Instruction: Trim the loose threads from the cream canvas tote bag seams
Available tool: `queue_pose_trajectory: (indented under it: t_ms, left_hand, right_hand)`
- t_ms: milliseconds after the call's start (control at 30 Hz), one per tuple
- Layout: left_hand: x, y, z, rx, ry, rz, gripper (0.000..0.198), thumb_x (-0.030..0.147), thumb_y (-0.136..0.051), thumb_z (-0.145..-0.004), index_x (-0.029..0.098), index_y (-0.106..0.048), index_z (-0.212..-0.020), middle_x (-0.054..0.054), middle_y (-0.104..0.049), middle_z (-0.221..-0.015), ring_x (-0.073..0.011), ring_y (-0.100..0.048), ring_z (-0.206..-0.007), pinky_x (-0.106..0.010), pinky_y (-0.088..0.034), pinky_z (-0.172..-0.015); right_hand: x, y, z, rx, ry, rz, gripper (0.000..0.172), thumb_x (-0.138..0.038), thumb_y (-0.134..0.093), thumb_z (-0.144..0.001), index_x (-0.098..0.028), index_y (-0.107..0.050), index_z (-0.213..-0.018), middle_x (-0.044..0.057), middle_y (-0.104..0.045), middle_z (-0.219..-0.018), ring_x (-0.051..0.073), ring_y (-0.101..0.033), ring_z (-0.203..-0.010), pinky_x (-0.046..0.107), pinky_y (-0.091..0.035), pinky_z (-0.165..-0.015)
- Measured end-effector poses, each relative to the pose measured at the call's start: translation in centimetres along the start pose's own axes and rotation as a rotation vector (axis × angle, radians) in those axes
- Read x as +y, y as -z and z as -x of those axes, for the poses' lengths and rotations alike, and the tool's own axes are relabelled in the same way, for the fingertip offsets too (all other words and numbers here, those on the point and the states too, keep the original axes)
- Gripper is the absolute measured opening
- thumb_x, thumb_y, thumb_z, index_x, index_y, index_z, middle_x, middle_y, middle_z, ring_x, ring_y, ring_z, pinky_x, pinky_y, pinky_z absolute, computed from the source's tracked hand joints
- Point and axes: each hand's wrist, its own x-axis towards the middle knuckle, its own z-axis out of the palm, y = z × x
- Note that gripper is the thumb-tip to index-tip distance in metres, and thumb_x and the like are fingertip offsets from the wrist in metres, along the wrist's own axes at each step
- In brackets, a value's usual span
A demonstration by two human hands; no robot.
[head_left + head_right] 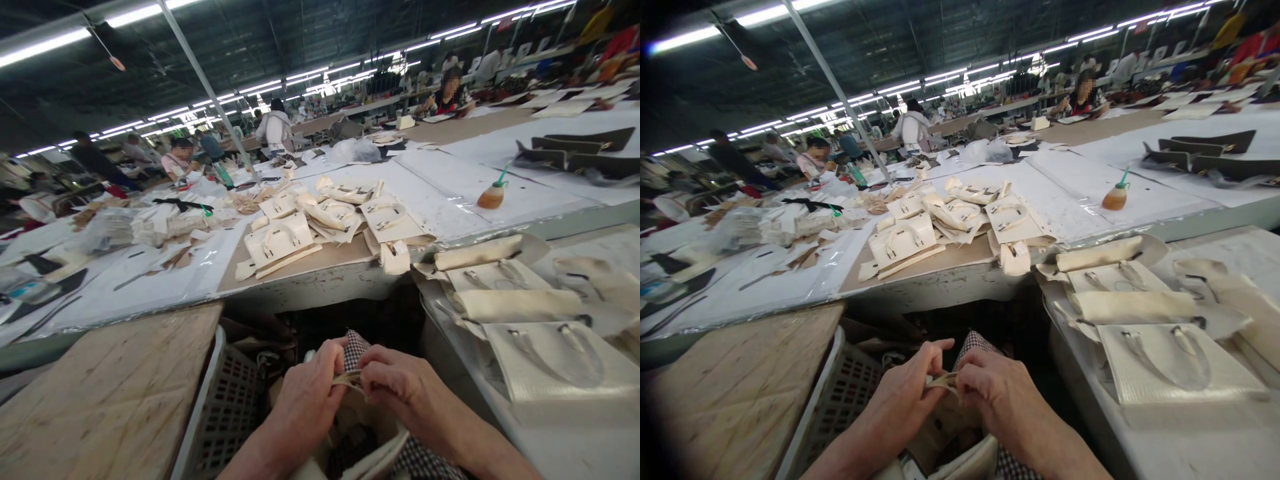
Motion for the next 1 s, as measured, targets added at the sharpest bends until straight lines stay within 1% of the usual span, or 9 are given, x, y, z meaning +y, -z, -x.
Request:
queue_pose_trajectory:
  t_ms: [67,233,367,467,600,767,867,933,1000]
  left_hand:
    - [-0.1,0.2,0.0,-0.015,-0.016,-0.009,0.015,0.012,-0.051,-0.087,0.024,-0.042,-0.09,0.0,-0.067,-0.114,-0.0215,-0.065,-0.102,-0.03,-0.048,-0.081]
    - [-0.4,0.7,0.2,-0.068,-0.188,-0.03,0.018,0.008,-0.047,-0.091,0.025,-0.051,-0.094,0.003,-0.055,-0.136,-0.0171,-0.062,-0.11,-0.027,-0.047,-0.09]
    - [-0.5,0.7,0.2,-0.076,-0.266,-0.081,0.027,0.008,-0.045,-0.094,0.031,-0.059,-0.1,0.007,-0.053,-0.137,-0.0154,-0.064,-0.107,-0.027,-0.049,-0.09]
    - [-0.6,0.5,0.2,-0.051,-0.291,-0.136,0.03,0.008,-0.046,-0.093,0.033,-0.061,-0.102,0.006,-0.057,-0.133,-0.0163,-0.066,-0.102,-0.029,-0.052,-0.086]
    - [-0.5,0.2,0.5,0.019,-0.329,-0.227,0.018,0.01,-0.048,-0.093,0.024,-0.059,-0.09,0.001,-0.063,-0.123,-0.0198,-0.067,-0.097,-0.032,-0.056,-0.078]
    - [0.2,-0.2,0.8,0.065,-0.372,-0.327,0.012,0.008,-0.051,-0.087,0.019,-0.056,-0.087,-0.006,-0.067,-0.107,-0.0231,-0.068,-0.087,-0.034,-0.058,-0.067]
    - [0.5,-0.4,0.8,0.101,-0.359,-0.296,0.011,0.009,-0.056,-0.082,0.019,-0.053,-0.079,-0.005,-0.067,-0.099,-0.0218,-0.067,-0.08,-0.031,-0.055,-0.061]
    - [0.6,-0.4,0.7,0.135,-0.361,-0.222,0.014,0.008,-0.059,-0.079,0.019,-0.051,-0.075,-0.002,-0.066,-0.096,-0.019,-0.066,-0.077,-0.029,-0.053,-0.063]
    - [0.5,-0.5,0.5,0.182,-0.384,-0.135,0.016,0.006,-0.06,-0.078,0.019,-0.051,-0.075,-0.002,-0.065,-0.099,-0.0168,-0.064,-0.078,-0.028,-0.051,-0.067]
  right_hand:
    - [0.1,0.1,0.0,-0.013,0.0,-0.043,0.025,0.002,-0.061,-0.083,-0.021,-0.055,-0.077,-0.005,-0.063,-0.097,0.01,-0.059,-0.087,0.018,-0.039,-0.076]
    - [0.4,-0.3,0.2,0.028,-0.006,-0.058,0.025,0.002,-0.056,-0.084,-0.022,-0.054,-0.079,-0.005,-0.061,-0.095,0.011,-0.057,-0.088,0.019,-0.039,-0.076]
    - [0.3,-0.3,0.3,0.039,0.003,-0.033,0.026,0.003,-0.053,-0.084,-0.022,-0.052,-0.08,-0.004,-0.06,-0.095,0.012,-0.056,-0.086,0.02,-0.039,-0.074]
    - [0.2,-0.2,0.4,0.031,0.009,-0.012,0.025,0.003,-0.051,-0.085,-0.022,-0.052,-0.081,-0.003,-0.06,-0.095,0.012,-0.055,-0.085,0.021,-0.039,-0.073]
    - [0.3,-0.5,0.3,0.05,-0.005,0.036,0.024,0.001,-0.051,-0.086,-0.022,-0.052,-0.084,-0.002,-0.059,-0.094,0.013,-0.056,-0.085,0.022,-0.04,-0.074]
    - [0.1,-0.9,0.1,0.065,-0.064,0.087,0.023,0.001,-0.052,-0.085,-0.022,-0.052,-0.084,-0.003,-0.059,-0.089,0.014,-0.057,-0.082,0.023,-0.04,-0.07]
    - [0.3,-0.9,0.0,0.082,-0.086,0.097,0.023,0.0,-0.054,-0.084,-0.022,-0.051,-0.082,-0.004,-0.057,-0.086,0.014,-0.057,-0.08,0.023,-0.038,-0.068]
    - [0.5,-1.0,0.1,0.101,-0.101,0.086,0.023,0.0,-0.053,-0.084,-0.022,-0.05,-0.082,-0.004,-0.057,-0.085,0.014,-0.056,-0.079,0.024,-0.039,-0.068]
    - [0.7,-1.1,0.2,0.129,-0.112,0.056,0.023,0.0,-0.05,-0.085,-0.022,-0.049,-0.082,-0.003,-0.057,-0.089,0.014,-0.056,-0.08,0.024,-0.04,-0.07]
